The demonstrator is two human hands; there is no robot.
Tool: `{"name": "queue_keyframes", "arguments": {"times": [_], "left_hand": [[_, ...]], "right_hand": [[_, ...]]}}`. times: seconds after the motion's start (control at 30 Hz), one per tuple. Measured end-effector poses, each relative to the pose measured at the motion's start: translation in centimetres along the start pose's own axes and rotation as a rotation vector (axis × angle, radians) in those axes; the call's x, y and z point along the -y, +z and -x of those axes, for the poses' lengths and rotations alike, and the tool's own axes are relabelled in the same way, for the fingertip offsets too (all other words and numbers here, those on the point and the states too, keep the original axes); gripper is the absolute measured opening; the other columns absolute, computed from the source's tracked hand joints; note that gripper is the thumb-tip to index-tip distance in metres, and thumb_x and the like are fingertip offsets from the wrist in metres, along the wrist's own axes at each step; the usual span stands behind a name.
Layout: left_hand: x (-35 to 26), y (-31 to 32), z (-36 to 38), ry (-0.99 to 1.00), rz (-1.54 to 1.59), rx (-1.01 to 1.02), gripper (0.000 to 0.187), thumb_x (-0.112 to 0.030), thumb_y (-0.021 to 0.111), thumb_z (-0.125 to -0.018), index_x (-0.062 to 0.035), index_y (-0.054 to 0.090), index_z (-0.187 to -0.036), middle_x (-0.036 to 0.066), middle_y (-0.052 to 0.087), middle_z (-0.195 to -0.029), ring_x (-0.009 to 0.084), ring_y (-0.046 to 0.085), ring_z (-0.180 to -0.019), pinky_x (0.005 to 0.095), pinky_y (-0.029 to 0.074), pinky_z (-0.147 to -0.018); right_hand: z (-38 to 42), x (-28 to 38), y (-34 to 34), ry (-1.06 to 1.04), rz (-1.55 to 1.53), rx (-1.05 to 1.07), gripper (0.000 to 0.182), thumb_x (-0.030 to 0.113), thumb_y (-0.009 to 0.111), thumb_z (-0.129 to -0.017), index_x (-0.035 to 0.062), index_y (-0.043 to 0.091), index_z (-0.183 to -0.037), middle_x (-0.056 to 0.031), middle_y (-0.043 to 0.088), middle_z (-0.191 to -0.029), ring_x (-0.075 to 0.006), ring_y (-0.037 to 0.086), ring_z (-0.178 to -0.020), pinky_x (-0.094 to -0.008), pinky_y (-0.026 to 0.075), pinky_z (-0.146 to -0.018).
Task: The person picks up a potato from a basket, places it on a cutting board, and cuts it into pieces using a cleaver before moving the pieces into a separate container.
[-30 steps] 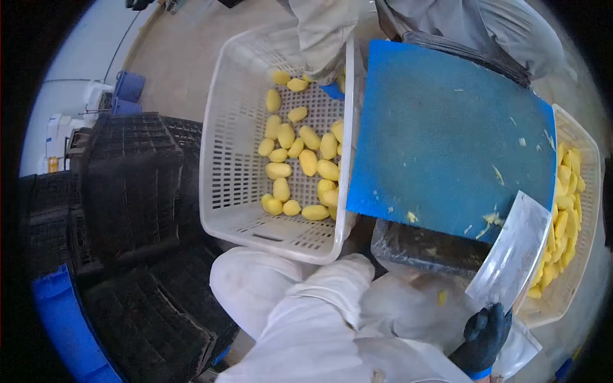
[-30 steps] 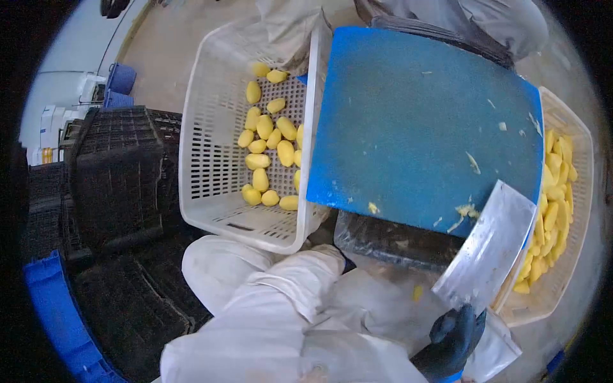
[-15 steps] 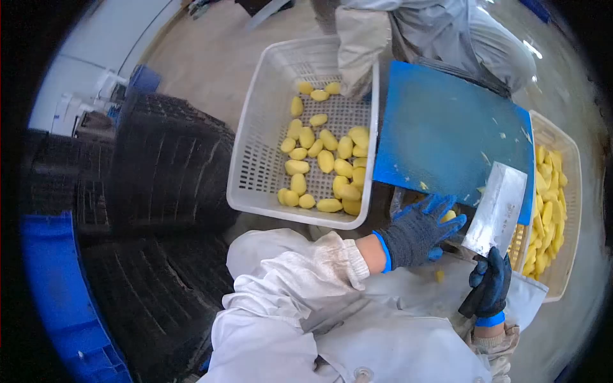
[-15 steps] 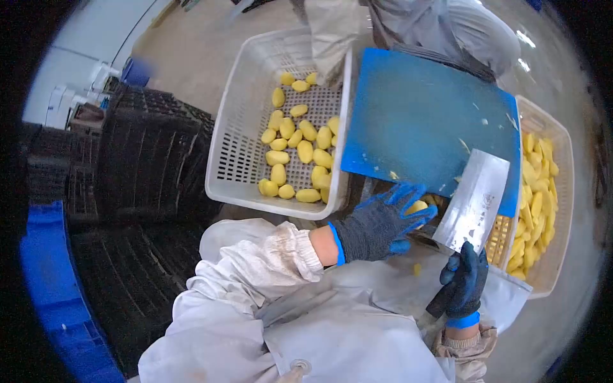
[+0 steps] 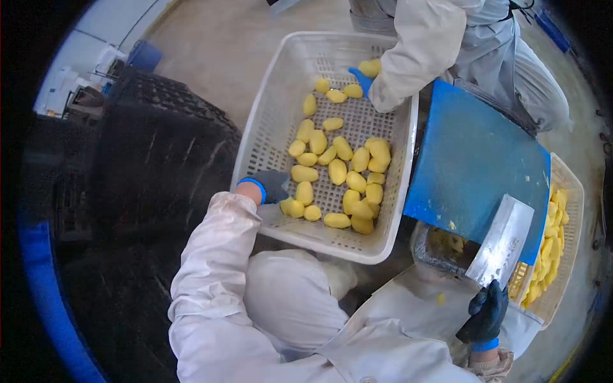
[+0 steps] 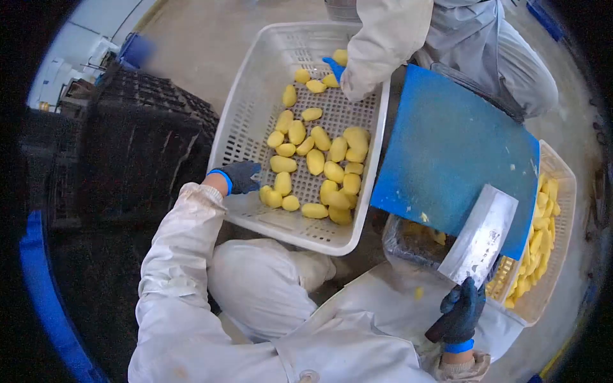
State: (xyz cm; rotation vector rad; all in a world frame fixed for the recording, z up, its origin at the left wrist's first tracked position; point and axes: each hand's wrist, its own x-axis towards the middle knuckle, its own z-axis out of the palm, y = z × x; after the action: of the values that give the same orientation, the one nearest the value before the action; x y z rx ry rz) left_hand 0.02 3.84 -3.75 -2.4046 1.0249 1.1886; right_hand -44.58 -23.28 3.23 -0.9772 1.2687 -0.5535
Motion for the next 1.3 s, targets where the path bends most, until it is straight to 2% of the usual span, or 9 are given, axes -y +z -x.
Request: {"name": "queue_keyframes", "arguments": {"times": [0.37, 0.47, 0.53, 0.57, 0.77, 1.0, 1.07, 1.13, 1.3], "left_hand": [[-0.1, 3.6, -23.6, -0.056, 0.315, -0.43, 0.064, -0.03, 0.054, -0.079, -0.0073, 0.03, -0.134, 0.021, 0.031, -0.136, 0.037, 0.031, -0.125, 0.0434, 0.027, -0.103], [-0.9, 3.8, -27.8, -0.143, 0.245, -0.483, 0.06, -0.032, 0.051, -0.081, -0.0086, 0.033, -0.133, 0.021, 0.033, -0.135, 0.0369, 0.032, -0.124, 0.0452, 0.028, -0.101], [-2.1, 4.2, -28.1, -0.292, 0.236, -0.626, 0.062, -0.034, 0.054, -0.079, -0.0127, 0.034, -0.133, 0.018, 0.029, -0.137, 0.0374, 0.03, -0.125, 0.0461, 0.029, -0.1], [-2.1, 4.8, -28.3, -0.294, 0.283, -0.56, 0.069, -0.036, 0.059, -0.075, -0.0144, 0.032, -0.134, 0.017, 0.026, -0.139, 0.0351, 0.027, -0.127, 0.0465, 0.027, -0.101], [-2.6, 8.5, -24.9, -0.169, 0.065, -0.23, 0.075, -0.036, 0.068, -0.068, -0.0137, 0.035, -0.132, 0.015, 0.033, -0.135, 0.0332, 0.04, -0.118, 0.0487, 0.039, -0.092], [-5.1, -3.5, -11.7, 0.827, 0.957, 0.034, 0.058, -0.025, 0.063, -0.078, -0.009, 0.04, -0.129, 0.005, 0.048, -0.119, 0.0162, 0.048, -0.103, 0.03, 0.044, -0.084], [-12.3, -8.6, -4.7, 0.646, 1.294, 0.292, 0.058, -0.016, 0.068, -0.074, -0.0124, 0.044, -0.126, 0.011, 0.043, -0.126, 0.0249, 0.047, -0.111, 0.0325, 0.04, -0.092], [-18.2, -8.3, -2.6, 1.087, 0.945, -0.22, 0.062, -0.022, 0.067, -0.075, -0.0099, 0.039, -0.13, 0.007, 0.048, -0.121, 0.0239, 0.046, -0.111, 0.0341, 0.039, -0.093], [-30.8, -3.1, -1.6, 0.765, 0.284, -0.931, 0.066, -0.03, 0.062, -0.077, -0.0083, 0.034, -0.132, 0.018, 0.034, -0.133, 0.0363, 0.034, -0.122, 0.0425, 0.031, -0.1]], "right_hand": [[-1.7, -2.9, -0.5, -0.036, 0.245, -0.1, 0.014, 0.024, 0.048, -0.088, 0.0102, 0.047, -0.092, -0.0011, 0.045, -0.055, -0.0127, 0.044, -0.037, -0.0242, 0.036, -0.032], [-3.1, -3.9, -4.7, 0.17, 0.526, 0.198, 0.038, 0.029, 0.039, -0.091, 0.0054, 0.055, -0.115, -0.0117, 0.06, -0.073, -0.027, 0.058, -0.07, -0.04, 0.046, -0.066], [-2.1, -3.9, -3.7, -0.414, 1.023, 0.234, 0.035, 0.029, 0.038, -0.092, 0.0037, 0.055, -0.11, -0.0054, 0.053, -0.066, -0.0194, 0.052, -0.059, -0.0347, 0.044, -0.055], [-2.6, -5.1, -3.5, -0.079, 0.348, 0.218, 0.032, 0.027, 0.039, -0.092, 0.0023, 0.055, -0.104, -0.0046, 0.052, -0.066, -0.0167, 0.051, -0.055, -0.0296, 0.042, -0.048], [-2.0, -2.2, -0.1, 0.111, 0.335, 0.046, 0.027, 0.029, 0.047, -0.09, 0.0031, 0.055, -0.086, -0.0037, 0.051, -0.058, -0.015, 0.048, -0.048, -0.0277, 0.039, -0.044], [-0.1, -1.7, 0.1, 0.081, 0.183, 0.019, 0.023, 0.021, 0.051, -0.086, 0.0037, 0.045, -0.099, -0.003, 0.044, -0.054, -0.0136, 0.044, -0.04, -0.0262, 0.038, -0.035], [0.3, -2.0, -0.6, 0.137, 0.039, 0.06, 0.02, 0.02, 0.053, -0.085, 0.0056, 0.047, -0.098, -0.0036, 0.047, -0.061, -0.0127, 0.047, -0.045, -0.027, 0.04, -0.036], [0.9, -1.5, -0.4, 0.111, 0.057, 0.095, 0.018, 0.019, 0.054, -0.085, 0.0082, 0.048, -0.098, -0.0046, 0.05, -0.066, -0.0123, 0.049, -0.048, -0.0267, 0.042, -0.038], [2.1, 0.0, -0.1, 0.032, 0.123, 0.136, 0.018, 0.016, 0.055, -0.085, 0.0067, 0.048, -0.099, -0.0036, 0.05, -0.067, -0.0119, 0.049, -0.049, -0.0252, 0.044, -0.039]]}}
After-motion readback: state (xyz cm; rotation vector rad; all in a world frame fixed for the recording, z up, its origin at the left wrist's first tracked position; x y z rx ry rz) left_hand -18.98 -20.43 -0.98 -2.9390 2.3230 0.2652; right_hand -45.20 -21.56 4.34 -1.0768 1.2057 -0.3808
